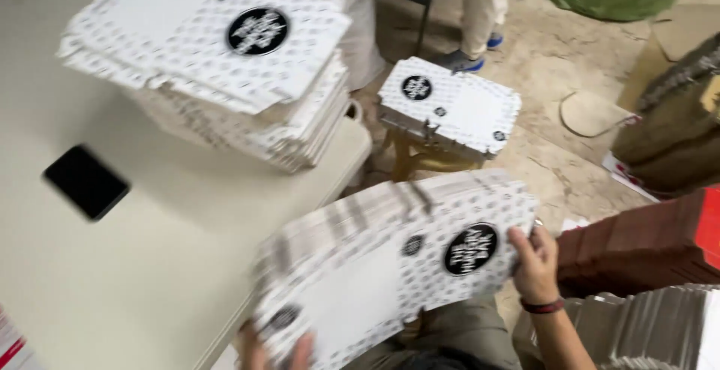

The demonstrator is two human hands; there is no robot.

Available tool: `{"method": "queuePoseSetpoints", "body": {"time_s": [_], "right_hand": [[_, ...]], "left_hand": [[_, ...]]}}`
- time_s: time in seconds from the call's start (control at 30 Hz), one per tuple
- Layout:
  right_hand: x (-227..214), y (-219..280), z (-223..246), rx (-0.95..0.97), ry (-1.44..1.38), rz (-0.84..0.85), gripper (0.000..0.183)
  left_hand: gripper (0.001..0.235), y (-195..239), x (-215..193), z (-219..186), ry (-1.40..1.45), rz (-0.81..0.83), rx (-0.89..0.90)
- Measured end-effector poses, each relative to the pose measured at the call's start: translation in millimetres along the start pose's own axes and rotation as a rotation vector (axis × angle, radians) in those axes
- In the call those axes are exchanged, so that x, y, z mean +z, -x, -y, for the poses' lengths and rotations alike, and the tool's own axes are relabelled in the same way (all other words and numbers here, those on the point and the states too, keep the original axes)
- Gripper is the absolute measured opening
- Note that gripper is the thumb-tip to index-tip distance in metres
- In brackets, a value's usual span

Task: The person is organizing and preparing flat-packed cardboard boxes by picking up stacks, checking their alignment, and restacking them on a table.

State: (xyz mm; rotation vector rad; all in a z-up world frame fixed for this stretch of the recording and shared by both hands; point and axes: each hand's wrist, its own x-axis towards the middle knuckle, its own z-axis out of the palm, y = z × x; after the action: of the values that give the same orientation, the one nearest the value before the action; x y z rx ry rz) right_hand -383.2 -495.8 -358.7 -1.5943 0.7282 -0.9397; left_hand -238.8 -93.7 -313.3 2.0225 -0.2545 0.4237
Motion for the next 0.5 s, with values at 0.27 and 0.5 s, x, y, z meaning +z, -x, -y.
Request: {"method": "queuePoseSetpoints", "body": {"time_s": [0.27, 0.5], "right_hand": [[-80.2, -77.1, -100.5, 0.447, -0.165, -0.418, 0.032], [-21.9, -251.7, -138.7, 0.533, -0.184, -0.409, 0.055]], "left_hand": [[0.047, -151.7, 255.8, -157.8, -0.008, 0.863, -0.003], [0.048, -298.4, 464.5, -151.3, -0.091, 0.899, -0.137]]}}
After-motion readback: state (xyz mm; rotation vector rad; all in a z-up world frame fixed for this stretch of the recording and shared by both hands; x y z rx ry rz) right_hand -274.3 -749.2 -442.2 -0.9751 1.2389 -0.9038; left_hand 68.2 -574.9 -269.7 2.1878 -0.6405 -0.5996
